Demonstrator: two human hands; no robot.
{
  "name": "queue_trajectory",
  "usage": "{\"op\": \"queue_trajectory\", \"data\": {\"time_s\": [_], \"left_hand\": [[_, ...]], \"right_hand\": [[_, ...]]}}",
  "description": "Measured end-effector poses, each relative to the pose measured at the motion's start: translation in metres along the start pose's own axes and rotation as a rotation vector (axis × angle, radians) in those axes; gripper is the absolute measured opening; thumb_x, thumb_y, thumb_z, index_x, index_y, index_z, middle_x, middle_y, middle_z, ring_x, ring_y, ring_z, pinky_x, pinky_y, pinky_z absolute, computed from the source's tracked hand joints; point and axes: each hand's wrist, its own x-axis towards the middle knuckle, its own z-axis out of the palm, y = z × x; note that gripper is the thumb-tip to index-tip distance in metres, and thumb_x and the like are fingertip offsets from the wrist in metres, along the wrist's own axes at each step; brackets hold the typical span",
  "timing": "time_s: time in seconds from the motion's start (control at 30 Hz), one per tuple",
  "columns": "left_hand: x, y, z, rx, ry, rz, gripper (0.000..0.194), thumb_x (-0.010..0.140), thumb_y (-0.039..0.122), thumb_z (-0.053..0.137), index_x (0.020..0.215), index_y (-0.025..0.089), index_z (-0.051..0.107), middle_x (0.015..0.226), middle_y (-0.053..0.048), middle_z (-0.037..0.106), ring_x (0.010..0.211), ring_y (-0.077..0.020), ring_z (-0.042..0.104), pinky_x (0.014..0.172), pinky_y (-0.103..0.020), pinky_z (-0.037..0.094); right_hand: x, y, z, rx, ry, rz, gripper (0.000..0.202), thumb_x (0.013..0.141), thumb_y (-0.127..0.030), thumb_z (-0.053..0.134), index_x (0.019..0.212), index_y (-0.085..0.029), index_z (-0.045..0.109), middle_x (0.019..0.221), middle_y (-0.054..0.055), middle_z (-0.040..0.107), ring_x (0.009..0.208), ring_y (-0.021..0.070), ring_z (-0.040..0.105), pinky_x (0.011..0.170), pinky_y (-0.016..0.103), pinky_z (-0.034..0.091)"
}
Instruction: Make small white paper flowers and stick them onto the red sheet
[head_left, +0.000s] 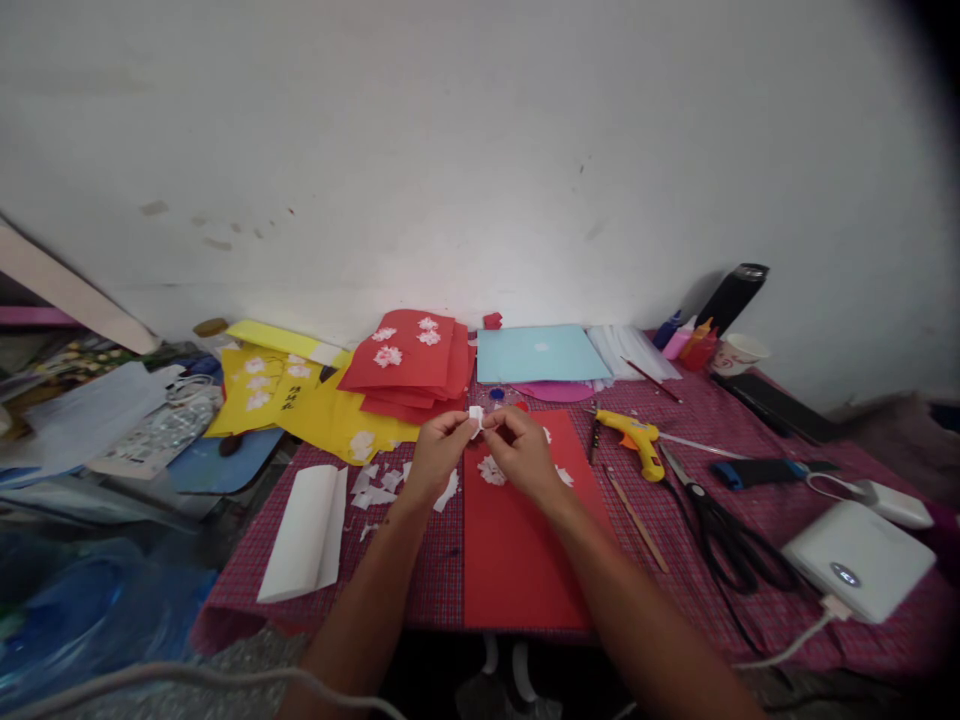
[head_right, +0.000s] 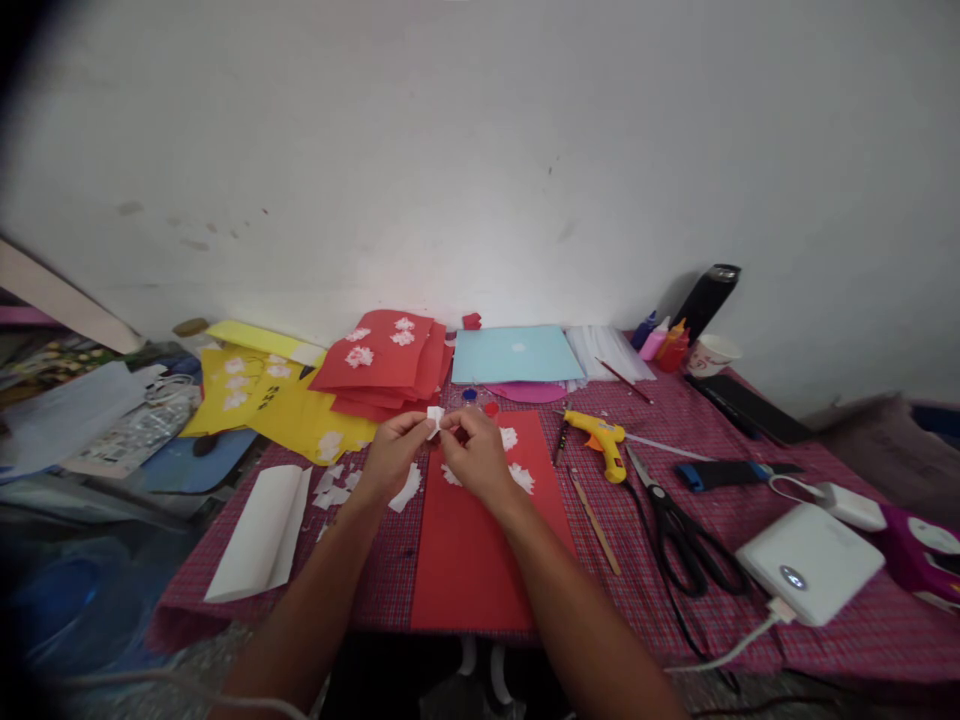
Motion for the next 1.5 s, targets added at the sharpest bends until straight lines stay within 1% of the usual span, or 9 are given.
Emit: {"op": "queue_trajectory", "data": {"time_s": [0.13, 0.23, 0.43, 0.63, 0.9, 1.03, 1.2, 1.4, 1.5], "left_hand": [[-0.001, 0.001, -0.001, 0.107, -0.020, 0.062, 0.020, 0.077, 0.033, 0.071, 0.084, 0.014, 0.073, 0.076, -0.003, 0.068, 0.068, -0.0124, 0.057, 0.066, -0.023, 0.044], [-0.002, 0.000, -0.001, 0.156, -0.023, 0.088, 0.021, 0.076, 0.032, 0.071, 0.088, 0.014, 0.074, 0.083, -0.005, 0.070, 0.073, -0.0138, 0.059, 0.070, -0.024, 0.045], [-0.003, 0.002, 0.000, 0.180, -0.021, 0.064, 0.021, 0.072, 0.030, 0.074, 0.086, 0.015, 0.076, 0.079, -0.003, 0.070, 0.067, -0.0131, 0.057, 0.064, -0.022, 0.043], [-0.003, 0.002, 0.000, 0.222, -0.051, 0.100, 0.021, 0.076, 0.030, 0.069, 0.090, 0.016, 0.075, 0.083, -0.004, 0.071, 0.071, -0.0142, 0.059, 0.067, -0.024, 0.044], [-0.003, 0.004, 0.001, 0.226, -0.049, 0.118, 0.017, 0.079, 0.031, 0.065, 0.077, 0.015, 0.071, 0.070, -0.001, 0.064, 0.065, -0.0122, 0.052, 0.064, -0.023, 0.040], [-0.003, 0.002, 0.000, 0.204, -0.028, 0.108, 0.017, 0.079, 0.030, 0.065, 0.077, 0.015, 0.070, 0.070, -0.001, 0.063, 0.064, -0.0118, 0.052, 0.064, -0.023, 0.041], [-0.002, -0.001, 0.000, 0.170, -0.002, 0.069, 0.021, 0.079, 0.031, 0.066, 0.091, 0.015, 0.071, 0.074, -0.002, 0.066, 0.066, -0.0120, 0.056, 0.064, -0.022, 0.044], [-0.004, 0.000, 0.004, 0.158, 0.015, 0.119, 0.032, 0.081, 0.032, 0.067, 0.110, 0.019, 0.061, 0.098, -0.005, 0.067, 0.079, -0.0133, 0.062, 0.071, -0.024, 0.049], [-0.004, 0.000, 0.004, 0.190, 0.022, 0.129, 0.037, 0.081, 0.030, 0.066, 0.116, 0.020, 0.057, 0.091, -0.004, 0.067, 0.076, -0.0133, 0.061, 0.069, -0.023, 0.048]], "right_hand": [[0.002, 0.000, -0.001, 0.064, -0.009, 0.073, 0.015, 0.085, -0.027, 0.056, 0.075, -0.020, 0.064, 0.074, 0.002, 0.064, 0.070, 0.0171, 0.057, 0.066, 0.028, 0.044], [0.003, 0.003, 0.000, 0.099, 0.003, 0.121, 0.019, 0.085, -0.031, 0.057, 0.071, -0.019, 0.064, 0.069, 0.001, 0.062, 0.066, 0.0162, 0.054, 0.061, 0.026, 0.042], [0.003, 0.007, 0.002, 0.131, 0.021, 0.179, 0.020, 0.082, -0.031, 0.058, 0.067, -0.019, 0.062, 0.062, -0.001, 0.056, 0.060, 0.0142, 0.049, 0.055, 0.024, 0.037], [0.004, 0.004, 0.001, 0.116, 0.028, 0.189, 0.019, 0.082, -0.028, 0.057, 0.065, -0.020, 0.058, 0.062, -0.002, 0.054, 0.059, 0.0138, 0.048, 0.055, 0.025, 0.037], [0.006, 0.000, -0.003, 0.290, -0.030, 0.321, 0.025, 0.080, -0.036, 0.061, 0.061, -0.020, 0.056, 0.054, -0.004, 0.050, 0.050, 0.0117, 0.042, 0.049, 0.025, 0.033], [0.007, -0.005, -0.005, 0.393, -0.042, 0.422, 0.026, 0.077, -0.039, 0.064, 0.061, -0.018, 0.059, 0.052, -0.003, 0.052, 0.047, 0.0110, 0.042, 0.047, 0.024, 0.032], [0.007, -0.006, -0.004, 0.445, -0.031, 0.485, 0.025, 0.075, -0.038, 0.066, 0.062, -0.018, 0.059, 0.051, -0.003, 0.052, 0.046, 0.0100, 0.041, 0.046, 0.024, 0.030], [0.005, -0.004, -0.001, 0.424, -0.014, 0.464, 0.029, 0.076, -0.040, 0.066, 0.059, -0.018, 0.056, 0.051, -0.004, 0.051, 0.046, 0.0098, 0.041, 0.045, 0.023, 0.030], [0.005, -0.003, 0.000, 0.425, -0.010, 0.455, 0.027, 0.076, -0.040, 0.065, 0.061, -0.018, 0.058, 0.052, -0.004, 0.052, 0.046, 0.0100, 0.042, 0.045, 0.024, 0.030]]}}
